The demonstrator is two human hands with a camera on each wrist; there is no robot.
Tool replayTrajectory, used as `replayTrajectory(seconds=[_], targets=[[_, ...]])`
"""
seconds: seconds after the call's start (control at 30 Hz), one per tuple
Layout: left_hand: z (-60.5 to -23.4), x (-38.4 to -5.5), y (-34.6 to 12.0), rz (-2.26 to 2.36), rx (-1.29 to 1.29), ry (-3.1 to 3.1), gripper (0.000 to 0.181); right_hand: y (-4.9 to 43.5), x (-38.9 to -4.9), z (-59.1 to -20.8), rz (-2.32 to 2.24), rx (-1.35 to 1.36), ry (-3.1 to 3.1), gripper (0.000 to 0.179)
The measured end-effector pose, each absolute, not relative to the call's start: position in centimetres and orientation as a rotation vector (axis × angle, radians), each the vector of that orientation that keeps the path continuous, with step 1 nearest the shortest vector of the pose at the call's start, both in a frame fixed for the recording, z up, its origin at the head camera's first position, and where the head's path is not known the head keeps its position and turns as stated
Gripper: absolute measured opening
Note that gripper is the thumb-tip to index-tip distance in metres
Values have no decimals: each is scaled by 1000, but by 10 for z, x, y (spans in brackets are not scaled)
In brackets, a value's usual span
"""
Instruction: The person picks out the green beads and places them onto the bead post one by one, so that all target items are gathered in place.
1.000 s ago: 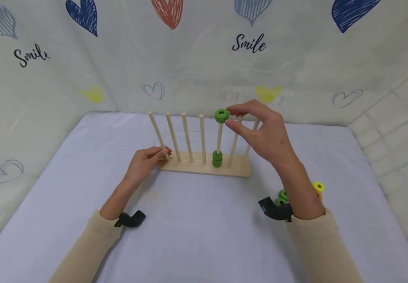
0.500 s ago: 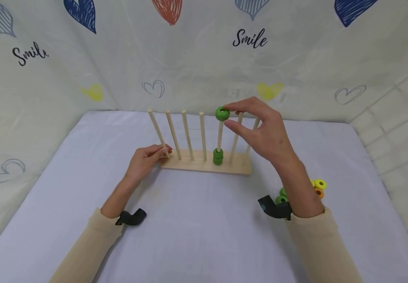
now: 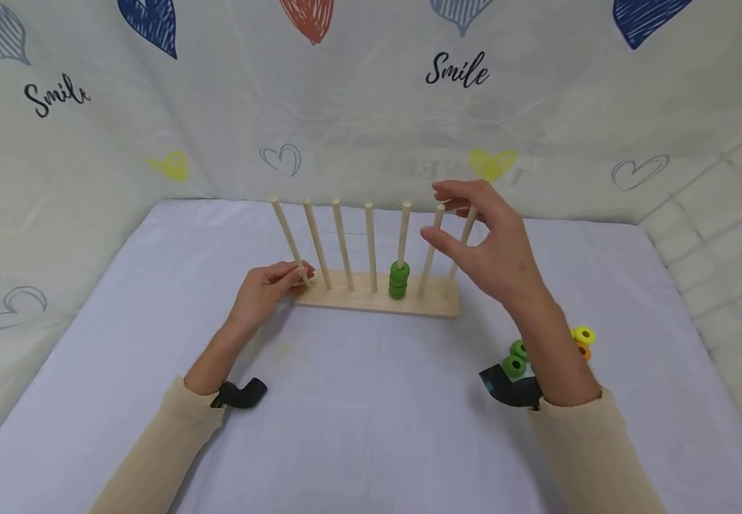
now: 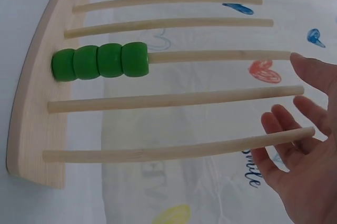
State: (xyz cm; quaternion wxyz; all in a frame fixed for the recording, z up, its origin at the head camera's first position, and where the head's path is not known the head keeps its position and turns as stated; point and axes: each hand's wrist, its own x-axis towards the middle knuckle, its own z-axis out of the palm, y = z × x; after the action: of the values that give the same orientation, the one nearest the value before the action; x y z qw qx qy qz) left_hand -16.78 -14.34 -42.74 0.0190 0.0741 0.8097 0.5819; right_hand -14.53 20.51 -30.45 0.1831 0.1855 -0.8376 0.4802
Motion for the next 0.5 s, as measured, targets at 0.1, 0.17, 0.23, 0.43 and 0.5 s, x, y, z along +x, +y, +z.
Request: replayTrajectory(seconds=[0.1, 0.17, 0.23, 0.43, 0.5], targets=[[-427, -167, -143, 1800, 228, 2514, 27, 211, -143, -309, 1389, 504, -2344, 67], [-427, -167, -143, 1791, 228, 2519, 27, 215, -141, -313, 1424, 490, -2334, 69], [-428, -167, -144, 1779, 224, 2529, 27, 220, -140, -316, 1460, 495, -2332, 69], [-430, -167, -146, 1781, 242, 2528, 28, 241, -134, -327, 1405, 495, -2439, 61], [-430, -168, -146, 1787, 251, 2526, 28, 248, -131, -330, 1378, 467, -2493, 57]])
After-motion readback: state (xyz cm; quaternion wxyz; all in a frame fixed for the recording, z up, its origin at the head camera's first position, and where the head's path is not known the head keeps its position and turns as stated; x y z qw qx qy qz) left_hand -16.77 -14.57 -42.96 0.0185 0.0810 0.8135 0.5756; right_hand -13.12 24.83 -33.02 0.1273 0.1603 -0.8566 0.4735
